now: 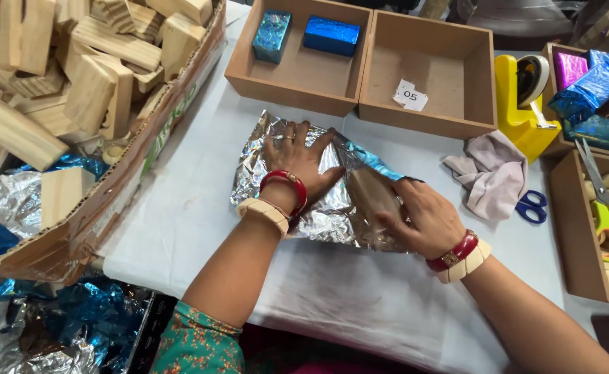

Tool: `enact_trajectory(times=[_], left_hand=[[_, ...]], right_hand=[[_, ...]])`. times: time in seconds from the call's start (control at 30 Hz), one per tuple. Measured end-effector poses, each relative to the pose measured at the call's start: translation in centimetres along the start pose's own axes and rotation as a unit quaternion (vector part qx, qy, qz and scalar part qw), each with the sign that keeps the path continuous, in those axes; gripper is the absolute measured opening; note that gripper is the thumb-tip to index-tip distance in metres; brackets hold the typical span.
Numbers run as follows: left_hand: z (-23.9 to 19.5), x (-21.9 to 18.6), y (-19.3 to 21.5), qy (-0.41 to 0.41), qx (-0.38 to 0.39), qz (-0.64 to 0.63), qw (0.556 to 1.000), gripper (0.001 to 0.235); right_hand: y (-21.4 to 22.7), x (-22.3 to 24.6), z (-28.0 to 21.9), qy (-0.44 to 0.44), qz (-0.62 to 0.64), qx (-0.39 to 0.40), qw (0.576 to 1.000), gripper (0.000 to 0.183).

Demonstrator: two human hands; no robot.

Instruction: The person wraps a small wooden block in shiny blue foil, folding the edges and securing them with clear tape. They then use scissors to trim the excess foil and place the wrapped block into a cardboard box.

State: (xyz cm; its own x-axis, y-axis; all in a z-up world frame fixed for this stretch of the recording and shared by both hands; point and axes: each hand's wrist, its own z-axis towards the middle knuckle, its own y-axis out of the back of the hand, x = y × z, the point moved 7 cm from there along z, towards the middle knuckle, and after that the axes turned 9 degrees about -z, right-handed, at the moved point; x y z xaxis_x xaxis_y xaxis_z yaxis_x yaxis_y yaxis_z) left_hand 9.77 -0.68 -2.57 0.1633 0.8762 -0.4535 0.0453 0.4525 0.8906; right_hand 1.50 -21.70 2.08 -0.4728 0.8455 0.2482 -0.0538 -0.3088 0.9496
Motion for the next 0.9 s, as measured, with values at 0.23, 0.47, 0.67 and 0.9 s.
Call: enact_trajectory(times=[0.23, 0.47, 0.67, 0.9], left_hand=[[0.5, 0.9, -0.3, -0.009, 0.057, 0.02, 0.998, 0.089], [0.4, 1.5, 0.1, -0.014, 0.066, 0.008, 0.998, 0.105], [1.4, 5.2, 0.0, -0.066, 0.109, 0.006, 0.992, 0.121], [0.9, 5.6, 1.6, -0.037, 0.114, 0.018, 0.993, 0.134]], right_hand=[[5.5, 3.2, 1.6, 0.103, -0.126, -0.211, 0.964, 0.051], [-3.3, -11.2, 4.5, -0.189, 0.119, -0.094, 0.97, 0.066], [-6.5, -18.5, 3.7, -0.212, 0.437, -0.149, 0.861, 0.059], [-6.1, -17.3, 3.7, -0.17, 0.406, -0.125, 0.889, 0.048]])
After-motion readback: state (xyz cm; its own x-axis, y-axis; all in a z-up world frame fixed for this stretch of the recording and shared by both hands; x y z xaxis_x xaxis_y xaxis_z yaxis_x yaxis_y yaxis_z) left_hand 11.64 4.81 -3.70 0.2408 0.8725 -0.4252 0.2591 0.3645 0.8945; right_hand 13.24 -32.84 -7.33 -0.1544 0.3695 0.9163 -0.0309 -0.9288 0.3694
